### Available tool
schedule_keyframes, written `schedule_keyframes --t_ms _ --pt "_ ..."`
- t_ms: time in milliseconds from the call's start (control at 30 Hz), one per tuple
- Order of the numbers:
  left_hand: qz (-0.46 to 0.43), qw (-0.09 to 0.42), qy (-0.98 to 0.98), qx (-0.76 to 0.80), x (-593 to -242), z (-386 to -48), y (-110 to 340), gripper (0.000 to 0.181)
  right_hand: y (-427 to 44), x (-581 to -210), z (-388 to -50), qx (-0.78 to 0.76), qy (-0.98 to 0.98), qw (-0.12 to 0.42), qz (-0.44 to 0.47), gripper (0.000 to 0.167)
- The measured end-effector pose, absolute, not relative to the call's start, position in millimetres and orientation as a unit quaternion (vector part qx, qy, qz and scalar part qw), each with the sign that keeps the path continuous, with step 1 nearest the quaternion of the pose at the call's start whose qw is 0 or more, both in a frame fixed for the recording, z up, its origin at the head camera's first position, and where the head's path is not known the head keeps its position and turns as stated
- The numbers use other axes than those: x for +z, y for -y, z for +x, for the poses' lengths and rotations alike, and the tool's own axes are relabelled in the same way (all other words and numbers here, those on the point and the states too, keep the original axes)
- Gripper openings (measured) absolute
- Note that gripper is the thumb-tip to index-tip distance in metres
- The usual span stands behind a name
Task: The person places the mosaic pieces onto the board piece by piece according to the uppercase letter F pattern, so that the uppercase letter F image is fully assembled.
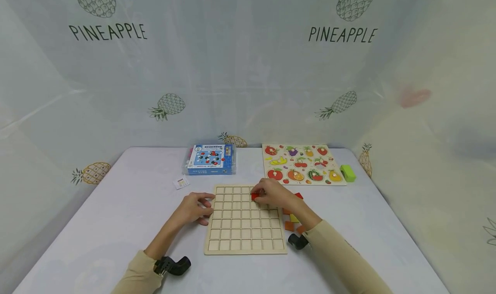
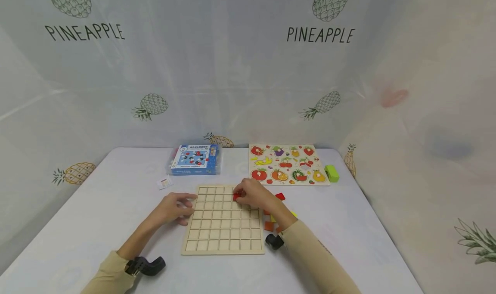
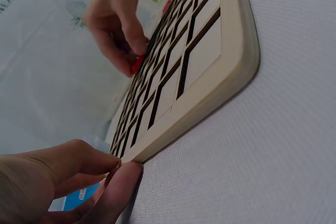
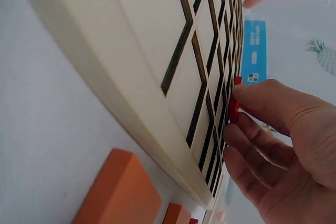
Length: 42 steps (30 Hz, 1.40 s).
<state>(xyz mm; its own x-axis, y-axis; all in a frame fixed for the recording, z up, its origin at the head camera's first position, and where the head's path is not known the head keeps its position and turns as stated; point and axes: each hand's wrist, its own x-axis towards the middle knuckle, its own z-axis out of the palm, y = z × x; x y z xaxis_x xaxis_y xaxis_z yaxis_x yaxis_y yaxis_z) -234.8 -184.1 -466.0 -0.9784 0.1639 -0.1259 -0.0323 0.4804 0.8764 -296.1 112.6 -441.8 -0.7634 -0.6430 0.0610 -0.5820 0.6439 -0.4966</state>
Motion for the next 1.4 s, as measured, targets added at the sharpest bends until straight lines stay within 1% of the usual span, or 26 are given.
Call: schedule_keyframes --t_ms 200,700,1100,1267,1400 --pt "0.038 0.098 -0.854 0.51 -465.8 -234.6 184.2 0.047 -111.2 -446.1 -298.9 -0.252 -0.909 0.074 -0.324 0.025" --pt "0.04 0.098 -0.85 0.516 -466.1 -234.3 182.8 0.047 -114.3 -446.0 -298.5 -0.263 -0.909 0.072 -0.315 0.026" --pt "0.043 0.098 -0.857 0.504 -461.1 -229.9 182.7 0.047 -156.9 -441.2 -290.9 -0.258 -0.914 0.053 -0.308 0.025" --pt "0.033 0.099 -0.86 0.5 -461.4 -229.4 181.7 0.048 -177.0 -443.0 -287.7 -0.253 -0.922 0.044 -0.291 0.024" --pt "0.04 0.095 -0.86 0.5 -462.2 -230.9 181.4 0.047 -191.0 -443.5 -286.4 -0.251 -0.926 0.045 -0.278 0.024"
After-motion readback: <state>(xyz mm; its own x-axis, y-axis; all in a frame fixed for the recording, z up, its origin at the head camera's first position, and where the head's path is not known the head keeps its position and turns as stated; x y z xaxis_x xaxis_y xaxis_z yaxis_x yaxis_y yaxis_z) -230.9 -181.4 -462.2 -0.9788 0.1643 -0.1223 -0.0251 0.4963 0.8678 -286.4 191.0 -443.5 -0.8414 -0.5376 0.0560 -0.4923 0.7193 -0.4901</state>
